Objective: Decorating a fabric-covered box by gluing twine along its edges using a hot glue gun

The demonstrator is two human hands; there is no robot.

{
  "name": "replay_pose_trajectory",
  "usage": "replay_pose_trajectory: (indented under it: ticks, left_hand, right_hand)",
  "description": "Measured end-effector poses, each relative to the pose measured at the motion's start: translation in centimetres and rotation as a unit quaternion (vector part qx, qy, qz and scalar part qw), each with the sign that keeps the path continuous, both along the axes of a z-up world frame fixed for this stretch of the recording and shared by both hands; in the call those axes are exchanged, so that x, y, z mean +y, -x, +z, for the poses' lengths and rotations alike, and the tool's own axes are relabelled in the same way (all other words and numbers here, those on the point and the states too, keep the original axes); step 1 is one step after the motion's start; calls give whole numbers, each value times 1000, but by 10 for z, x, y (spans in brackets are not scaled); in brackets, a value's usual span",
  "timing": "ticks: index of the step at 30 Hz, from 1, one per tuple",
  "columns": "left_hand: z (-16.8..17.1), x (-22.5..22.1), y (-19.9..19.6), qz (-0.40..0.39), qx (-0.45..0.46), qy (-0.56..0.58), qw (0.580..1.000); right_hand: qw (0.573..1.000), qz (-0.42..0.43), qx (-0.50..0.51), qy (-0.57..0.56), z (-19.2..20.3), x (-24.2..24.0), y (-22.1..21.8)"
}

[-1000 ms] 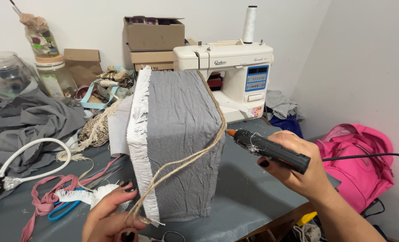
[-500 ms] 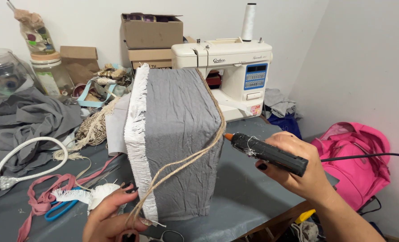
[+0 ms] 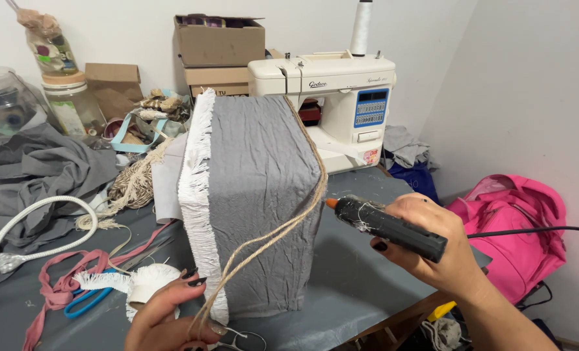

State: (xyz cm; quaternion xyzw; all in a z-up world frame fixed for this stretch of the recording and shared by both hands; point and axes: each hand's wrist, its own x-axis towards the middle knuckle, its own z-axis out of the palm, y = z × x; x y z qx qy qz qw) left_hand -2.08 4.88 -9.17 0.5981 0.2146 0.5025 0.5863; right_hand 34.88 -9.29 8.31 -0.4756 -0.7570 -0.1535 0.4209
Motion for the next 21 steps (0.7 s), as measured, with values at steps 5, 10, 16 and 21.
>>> replay_pose_trajectory:
  ticks: [5, 10, 16, 21]
  left_hand:
    - [38, -46, -13, 86, 6, 5, 996]
    - [59, -74, -33, 227, 87, -191, 951]
    - [70, -87, -48, 304, 80, -255, 915]
    - [66, -87, -53, 283, 79, -276, 915]
  right_hand:
    - [1000, 5, 14, -13, 2, 0, 2]
    - [1000, 3, 0, 0, -2, 0, 1]
    - [1000, 5, 8, 14, -7, -2, -1]
    - [1000, 12, 2, 2, -6, 1, 0]
